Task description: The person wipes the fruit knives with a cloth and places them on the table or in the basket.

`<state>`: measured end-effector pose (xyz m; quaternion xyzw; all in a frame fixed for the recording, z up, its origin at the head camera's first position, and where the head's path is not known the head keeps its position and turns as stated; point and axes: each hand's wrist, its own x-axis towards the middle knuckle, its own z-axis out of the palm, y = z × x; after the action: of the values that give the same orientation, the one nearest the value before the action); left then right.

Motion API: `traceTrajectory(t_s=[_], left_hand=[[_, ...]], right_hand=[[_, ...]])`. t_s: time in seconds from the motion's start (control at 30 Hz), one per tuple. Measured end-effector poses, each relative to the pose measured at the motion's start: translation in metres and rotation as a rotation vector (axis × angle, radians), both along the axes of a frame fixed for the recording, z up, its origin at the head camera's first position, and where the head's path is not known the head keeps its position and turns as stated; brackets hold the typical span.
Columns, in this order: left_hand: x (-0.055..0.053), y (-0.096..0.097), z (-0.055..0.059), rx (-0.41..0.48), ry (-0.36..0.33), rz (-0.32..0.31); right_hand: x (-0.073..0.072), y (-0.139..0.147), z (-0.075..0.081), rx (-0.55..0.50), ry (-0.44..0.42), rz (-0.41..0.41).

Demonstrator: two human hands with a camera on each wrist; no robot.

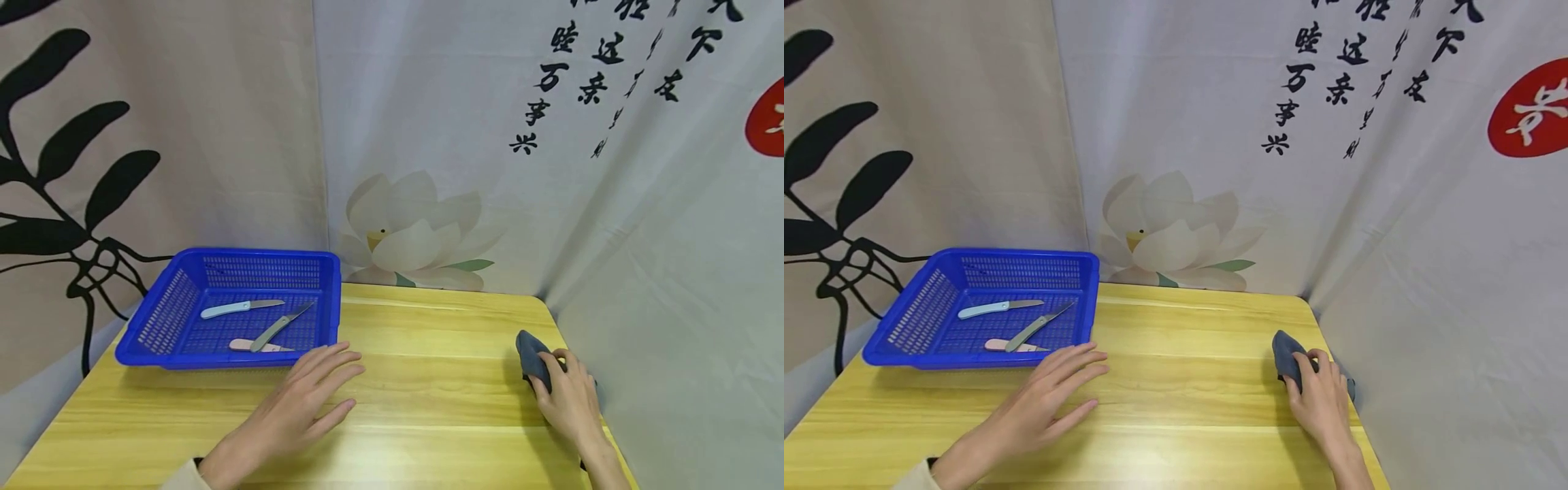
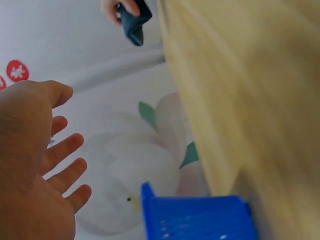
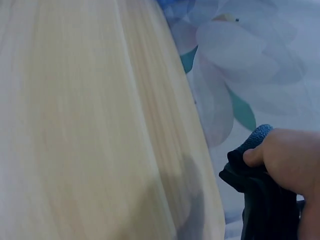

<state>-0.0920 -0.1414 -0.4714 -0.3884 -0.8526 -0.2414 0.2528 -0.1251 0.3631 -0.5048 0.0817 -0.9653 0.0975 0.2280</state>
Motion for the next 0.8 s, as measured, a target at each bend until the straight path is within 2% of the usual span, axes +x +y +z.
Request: traceTrajectory(t_s=[0.2, 0.37, 0.6, 0.7, 0.8], left_hand=[[0.002, 0.003, -0.022, -0.041, 0.031, -0.013], [0.002, 0.003, -0.034, -0.075, 0.030, 0.015], [0.001, -0.001, -0.046, -0.116, -0.020, 0.059], [0.000, -0.003, -0.049, -0.124, -0.052, 0.068], [0.000, -0.004, -0.049, -0.129, -0.084, 0.076]], right_hand=[[-0.012, 0.014, -0.009, 0.063, -0.100, -0.037], [-0.016, 0.017, -0.013, 0.079, -0.178, -0.060], [-0.019, 0.018, -0.014, 0.064, -0.265, -0.054], [-0.019, 0.016, -0.009, 0.023, -0.347, -0.053], [-0.017, 0.009, -0.004, -0.029, -0.380, -0.045]])
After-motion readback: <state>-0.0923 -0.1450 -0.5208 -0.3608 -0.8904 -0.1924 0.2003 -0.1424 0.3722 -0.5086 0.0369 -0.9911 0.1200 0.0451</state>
